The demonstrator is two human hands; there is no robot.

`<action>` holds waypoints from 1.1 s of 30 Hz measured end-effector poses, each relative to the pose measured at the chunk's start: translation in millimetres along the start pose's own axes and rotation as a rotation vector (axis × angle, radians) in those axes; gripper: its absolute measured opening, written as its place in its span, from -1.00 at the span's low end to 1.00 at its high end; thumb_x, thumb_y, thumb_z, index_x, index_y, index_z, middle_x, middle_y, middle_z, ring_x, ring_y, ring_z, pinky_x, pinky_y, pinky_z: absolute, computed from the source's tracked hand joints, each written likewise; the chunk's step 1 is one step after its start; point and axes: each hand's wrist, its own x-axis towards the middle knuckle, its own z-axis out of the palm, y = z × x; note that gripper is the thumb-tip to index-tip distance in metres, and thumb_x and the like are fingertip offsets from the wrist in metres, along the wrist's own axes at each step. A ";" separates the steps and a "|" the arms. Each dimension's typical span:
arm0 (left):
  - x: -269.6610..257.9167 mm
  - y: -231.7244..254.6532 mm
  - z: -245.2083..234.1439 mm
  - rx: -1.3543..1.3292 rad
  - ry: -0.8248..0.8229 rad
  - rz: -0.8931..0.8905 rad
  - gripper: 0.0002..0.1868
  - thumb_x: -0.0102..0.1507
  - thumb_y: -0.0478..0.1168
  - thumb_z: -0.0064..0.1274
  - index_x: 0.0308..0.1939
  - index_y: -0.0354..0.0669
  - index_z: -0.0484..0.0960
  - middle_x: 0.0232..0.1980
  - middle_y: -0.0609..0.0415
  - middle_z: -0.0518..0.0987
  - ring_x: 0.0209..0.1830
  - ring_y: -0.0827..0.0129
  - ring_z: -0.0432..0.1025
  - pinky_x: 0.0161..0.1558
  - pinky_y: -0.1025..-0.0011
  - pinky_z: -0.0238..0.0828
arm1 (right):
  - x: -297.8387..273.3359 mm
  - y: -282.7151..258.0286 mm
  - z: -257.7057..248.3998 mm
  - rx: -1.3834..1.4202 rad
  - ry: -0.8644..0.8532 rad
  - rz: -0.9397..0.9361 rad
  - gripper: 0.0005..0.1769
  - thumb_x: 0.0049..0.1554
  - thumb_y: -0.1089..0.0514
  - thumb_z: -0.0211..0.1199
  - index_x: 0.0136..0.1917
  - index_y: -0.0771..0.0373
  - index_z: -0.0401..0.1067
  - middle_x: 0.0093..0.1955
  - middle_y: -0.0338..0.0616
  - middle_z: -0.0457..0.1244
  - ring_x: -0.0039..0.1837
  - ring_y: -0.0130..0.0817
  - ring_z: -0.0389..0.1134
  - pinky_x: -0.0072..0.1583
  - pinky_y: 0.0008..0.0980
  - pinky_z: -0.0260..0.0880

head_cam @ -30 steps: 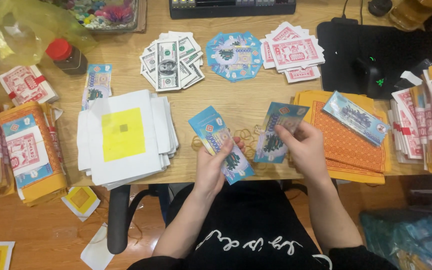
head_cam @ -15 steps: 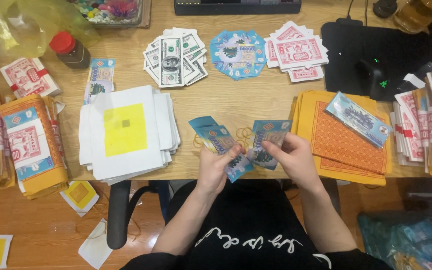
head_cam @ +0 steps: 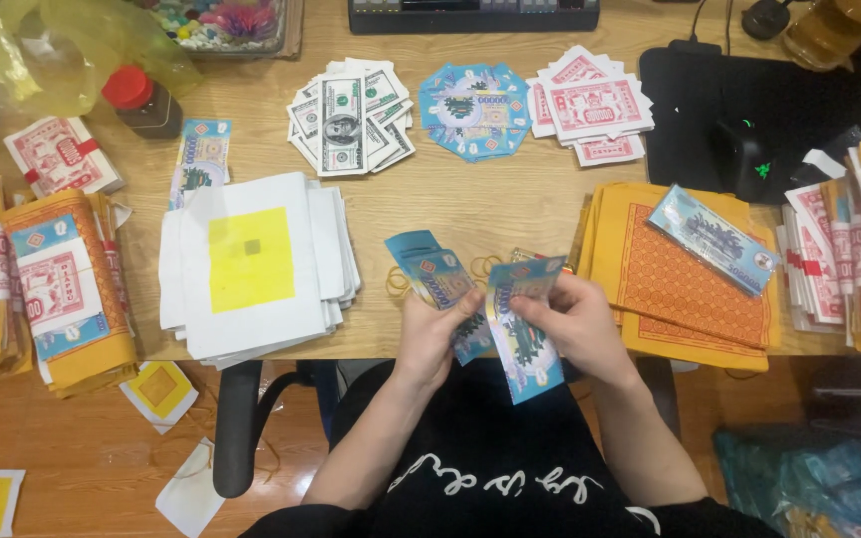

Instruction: Sorting and counting stacks of paper money on a desk

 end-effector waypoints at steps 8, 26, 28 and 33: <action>15.3 -29.8 -24.5 -0.024 -0.031 -0.064 -0.59 0.01 -0.43 0.33 -0.09 -0.27 0.58 -0.24 0.00 0.61 -0.29 0.35 0.51 -0.20 0.38 0.53 | -0.9 16.4 16.1 -0.272 -0.005 -0.024 -0.75 -0.14 0.25 0.52 -0.17 0.23 0.54 -0.37 -0.20 0.40 -0.24 -0.59 0.31 -0.16 -0.49 0.38; 6.4 -12.9 -14.2 -0.248 -0.029 -0.255 -0.80 0.31 -0.20 0.02 -0.12 -0.29 0.49 -0.08 -0.11 0.59 -0.10 0.28 0.51 -0.07 0.27 0.53 | 2.5 36.1 0.4 -0.149 0.298 0.037 -0.79 -0.03 0.27 0.46 -0.10 0.30 0.52 -0.26 -0.09 0.41 -0.19 -0.48 0.37 -0.12 -0.38 0.45; 2.9 -6.0 -8.7 -0.211 -0.026 -0.253 -0.79 0.31 -0.20 0.03 -0.11 -0.29 0.45 -0.09 -0.13 0.59 -0.12 0.28 0.52 -0.09 0.26 0.54 | 0.7 33.3 -1.3 -0.157 0.316 0.034 -0.77 -0.04 0.26 0.48 -0.11 0.30 0.52 -0.28 -0.09 0.41 -0.21 -0.49 0.37 -0.14 -0.39 0.44; 5.6 -7.9 -9.7 -0.155 -0.054 -0.161 -0.74 0.22 -0.33 0.13 -0.03 -0.33 0.50 -0.15 -0.09 0.62 -0.17 0.26 0.54 -0.12 0.22 0.54 | -3.4 27.8 -11.4 0.011 0.310 0.002 -0.75 0.01 0.33 0.38 -0.02 0.41 0.47 -0.15 0.00 0.38 -0.07 -0.42 0.31 0.01 -0.28 0.42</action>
